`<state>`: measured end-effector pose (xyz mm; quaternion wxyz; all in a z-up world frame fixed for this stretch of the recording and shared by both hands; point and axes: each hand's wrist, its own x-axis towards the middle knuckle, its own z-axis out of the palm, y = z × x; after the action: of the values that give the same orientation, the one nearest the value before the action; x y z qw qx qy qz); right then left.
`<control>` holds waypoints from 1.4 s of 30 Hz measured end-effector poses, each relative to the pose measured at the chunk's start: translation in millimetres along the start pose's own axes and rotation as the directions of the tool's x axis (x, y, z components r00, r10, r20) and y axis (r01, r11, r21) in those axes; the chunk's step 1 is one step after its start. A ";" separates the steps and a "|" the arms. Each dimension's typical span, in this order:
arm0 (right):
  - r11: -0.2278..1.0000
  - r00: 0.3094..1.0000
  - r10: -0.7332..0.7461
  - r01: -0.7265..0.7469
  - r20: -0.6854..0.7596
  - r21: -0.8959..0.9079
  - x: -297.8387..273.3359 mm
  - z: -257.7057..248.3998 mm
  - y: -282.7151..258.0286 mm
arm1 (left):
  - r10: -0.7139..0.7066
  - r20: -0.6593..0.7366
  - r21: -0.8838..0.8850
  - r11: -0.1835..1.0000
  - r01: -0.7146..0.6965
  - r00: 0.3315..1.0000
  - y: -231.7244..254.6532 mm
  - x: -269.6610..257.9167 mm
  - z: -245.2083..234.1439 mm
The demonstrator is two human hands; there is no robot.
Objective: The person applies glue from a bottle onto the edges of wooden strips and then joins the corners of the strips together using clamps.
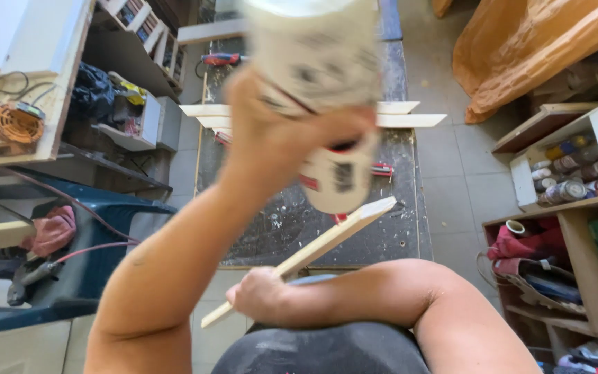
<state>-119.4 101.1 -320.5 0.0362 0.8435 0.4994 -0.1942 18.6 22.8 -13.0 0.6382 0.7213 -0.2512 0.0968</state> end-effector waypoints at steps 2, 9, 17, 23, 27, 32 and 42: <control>0.974 0.998 0.026 -0.040 0.064 0.223 -32.2 -34.8 36.1 | -0.073 -0.177 -0.154 0.987 0.045 0.981 -22.2 -5.2 -34.7; 0.888 0.958 0.275 -0.222 -0.080 0.402 -14.0 65.4 146.7 | -0.505 -0.563 -0.677 0.736 -0.015 0.655 -80.7 -69.0 -158.2; 0.940 0.972 0.190 -0.140 -0.136 0.312 3.1 155.8 217.0 | -0.760 -0.546 -0.802 0.595 0.041 0.354 -144.2 -193.5 -216.7; 0.801 0.704 0.593 -0.563 -0.391 0.201 -10.2 139.6 280.5 | -0.798 -0.586 -0.797 0.599 0.080 0.140 -174.1 -244.0 -248.4; 0.279 0.172 0.954 -0.808 -0.244 0.519 -45.4 157.2 362.3 | -0.807 -0.591 -0.805 0.590 0.061 0.015 -186.3 -254.1 -258.8; 0.544 0.376 0.835 -0.675 -0.402 0.499 -56.1 195.6 340.0 | -0.846 -0.532 -0.845 0.532 0.043 0.023 -228.2 -269.0 -278.3; 0.791 0.592 0.608 -0.509 -0.529 0.340 52.1 115.1 424.5 | -0.875 -0.477 -0.877 0.480 0.018 0.078 -254.1 -258.9 -282.5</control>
<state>232.9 -96.7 -502.0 -0.1333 0.9725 0.1760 0.0741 -28.2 373.4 -306.6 0.8513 0.2542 0.4292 0.1629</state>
